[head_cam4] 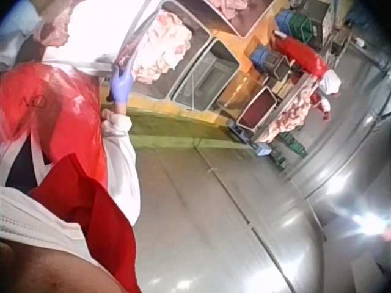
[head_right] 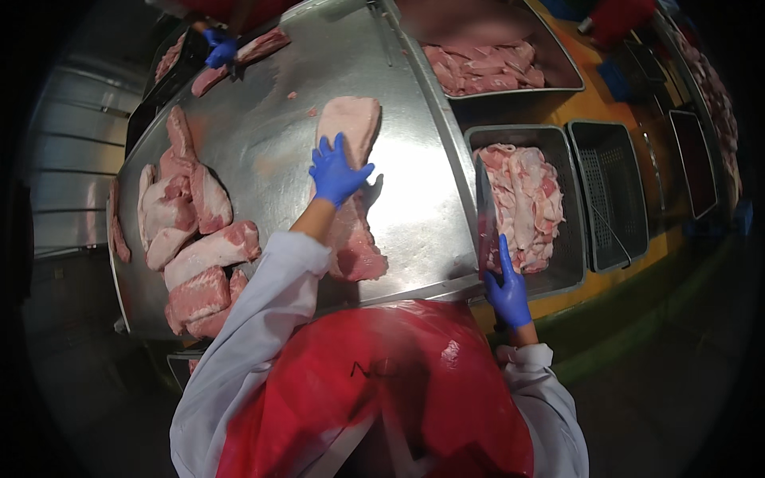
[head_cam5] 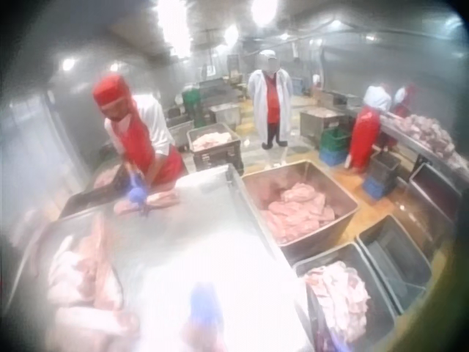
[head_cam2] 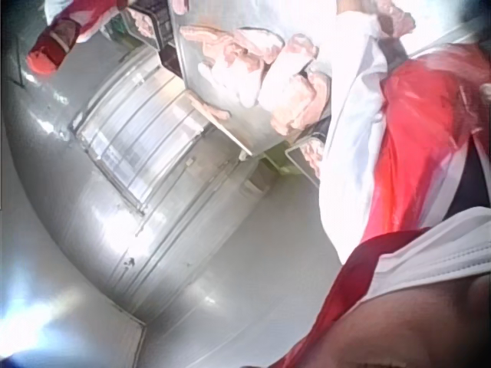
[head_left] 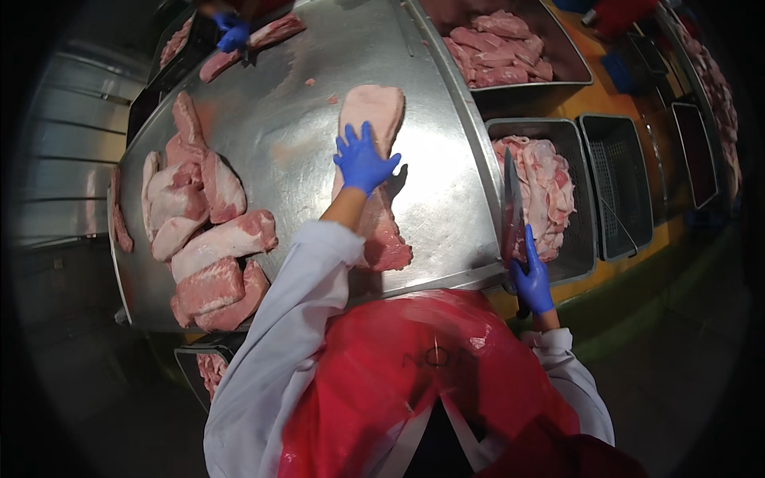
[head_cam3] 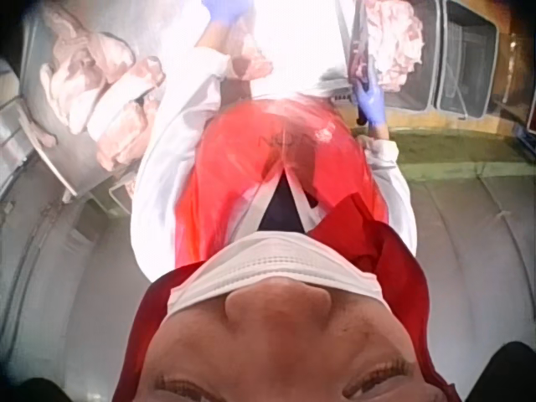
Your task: The person uses a knife to trim fat and cut large pieces of raw pork on a stainless steel table. They repeatedly separate lean meat from fat and place the trimmed pieces into a nearby bin.
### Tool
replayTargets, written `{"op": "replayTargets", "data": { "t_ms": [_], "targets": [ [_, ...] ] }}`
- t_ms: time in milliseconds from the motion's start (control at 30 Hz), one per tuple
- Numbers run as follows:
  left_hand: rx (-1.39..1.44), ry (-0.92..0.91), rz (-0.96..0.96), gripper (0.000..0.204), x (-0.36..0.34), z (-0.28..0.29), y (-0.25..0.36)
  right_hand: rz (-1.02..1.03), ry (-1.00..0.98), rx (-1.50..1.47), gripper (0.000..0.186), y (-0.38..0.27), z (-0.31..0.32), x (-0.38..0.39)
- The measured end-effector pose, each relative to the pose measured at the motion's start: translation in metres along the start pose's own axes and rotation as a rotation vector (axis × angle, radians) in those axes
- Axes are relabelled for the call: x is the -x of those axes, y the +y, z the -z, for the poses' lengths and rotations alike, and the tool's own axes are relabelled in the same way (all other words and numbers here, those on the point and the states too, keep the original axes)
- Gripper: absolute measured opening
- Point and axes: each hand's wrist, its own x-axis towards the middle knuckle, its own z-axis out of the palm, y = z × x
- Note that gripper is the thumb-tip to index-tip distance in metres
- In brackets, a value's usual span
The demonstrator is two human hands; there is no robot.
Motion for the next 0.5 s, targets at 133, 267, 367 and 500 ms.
{"op": "replayTargets", "data": {
  "t_ms": [133, 267, 367, 500],
  "targets": [
    [-0.056, -0.198, 0.143, 0.105, -0.069, 0.004, 0.030, -0.046, 0.017, -0.189, 0.078, -0.010, 0.003, -0.009],
    [0.603, -0.129, 0.066, 0.064, -0.120, -0.014, -0.061, -0.109, 0.041, -0.123, 0.071, 0.005, -0.001, -0.014],
    [1.446, -0.363, 0.193, 0.074, -0.127, -0.041, -0.110, 0.012, 0.095, -0.147, 0.065, 0.059, -0.035, -0.021],
    [0.933, 0.063, -0.137, 0.094, -0.125, -0.059, -0.103, -0.260, -0.158, -0.318, 0.061, 0.007, -0.049, -0.080]
  ]
}}
